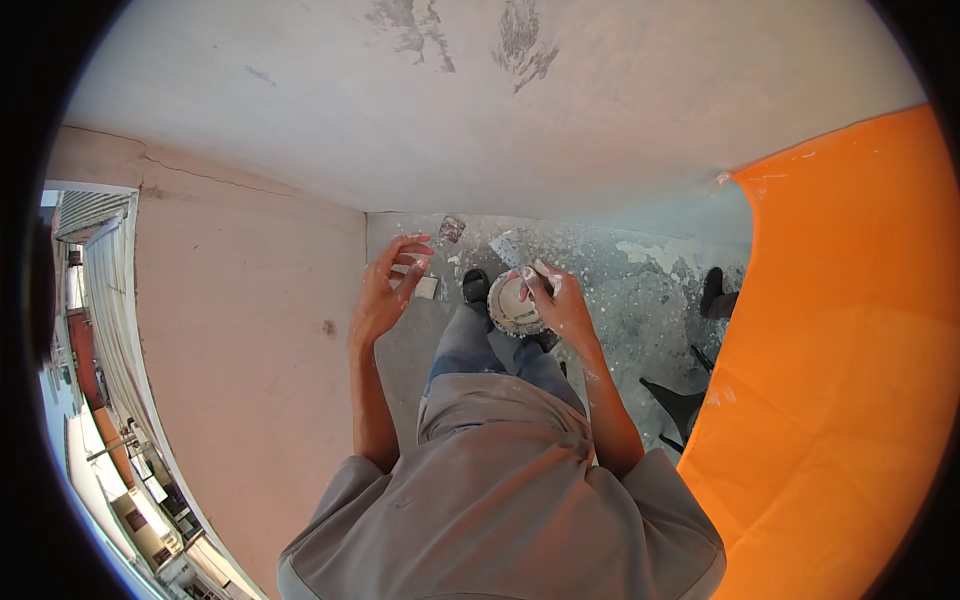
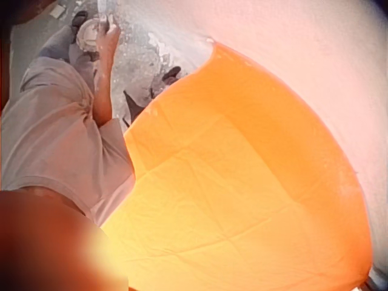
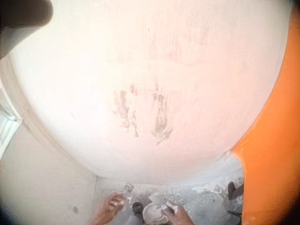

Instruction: Applying and smoothing plaster on a wall using a putty knife.

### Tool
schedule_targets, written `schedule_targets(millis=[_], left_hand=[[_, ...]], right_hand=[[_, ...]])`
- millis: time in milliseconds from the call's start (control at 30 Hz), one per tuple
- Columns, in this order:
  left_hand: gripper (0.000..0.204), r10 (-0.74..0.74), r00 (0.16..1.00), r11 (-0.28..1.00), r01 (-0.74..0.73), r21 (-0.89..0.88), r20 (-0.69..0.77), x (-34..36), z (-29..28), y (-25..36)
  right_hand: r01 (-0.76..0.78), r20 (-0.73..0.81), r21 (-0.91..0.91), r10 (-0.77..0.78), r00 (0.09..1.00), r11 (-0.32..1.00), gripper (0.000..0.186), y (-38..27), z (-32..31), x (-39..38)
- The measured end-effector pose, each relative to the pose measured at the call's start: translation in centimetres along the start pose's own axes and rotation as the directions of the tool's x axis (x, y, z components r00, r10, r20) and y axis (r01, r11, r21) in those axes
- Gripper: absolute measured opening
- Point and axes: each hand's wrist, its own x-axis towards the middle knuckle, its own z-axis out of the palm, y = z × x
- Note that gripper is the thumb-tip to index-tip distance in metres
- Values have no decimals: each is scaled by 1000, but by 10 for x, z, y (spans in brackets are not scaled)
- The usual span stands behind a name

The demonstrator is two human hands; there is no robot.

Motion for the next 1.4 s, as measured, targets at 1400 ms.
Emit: schedule_targets(millis=[1400], left_hand=[[11,36,974,649,-193,-736,-223,217,25,20]], right_hand=[[286,-444,199,-174,879,937,25,-127,81,199]])
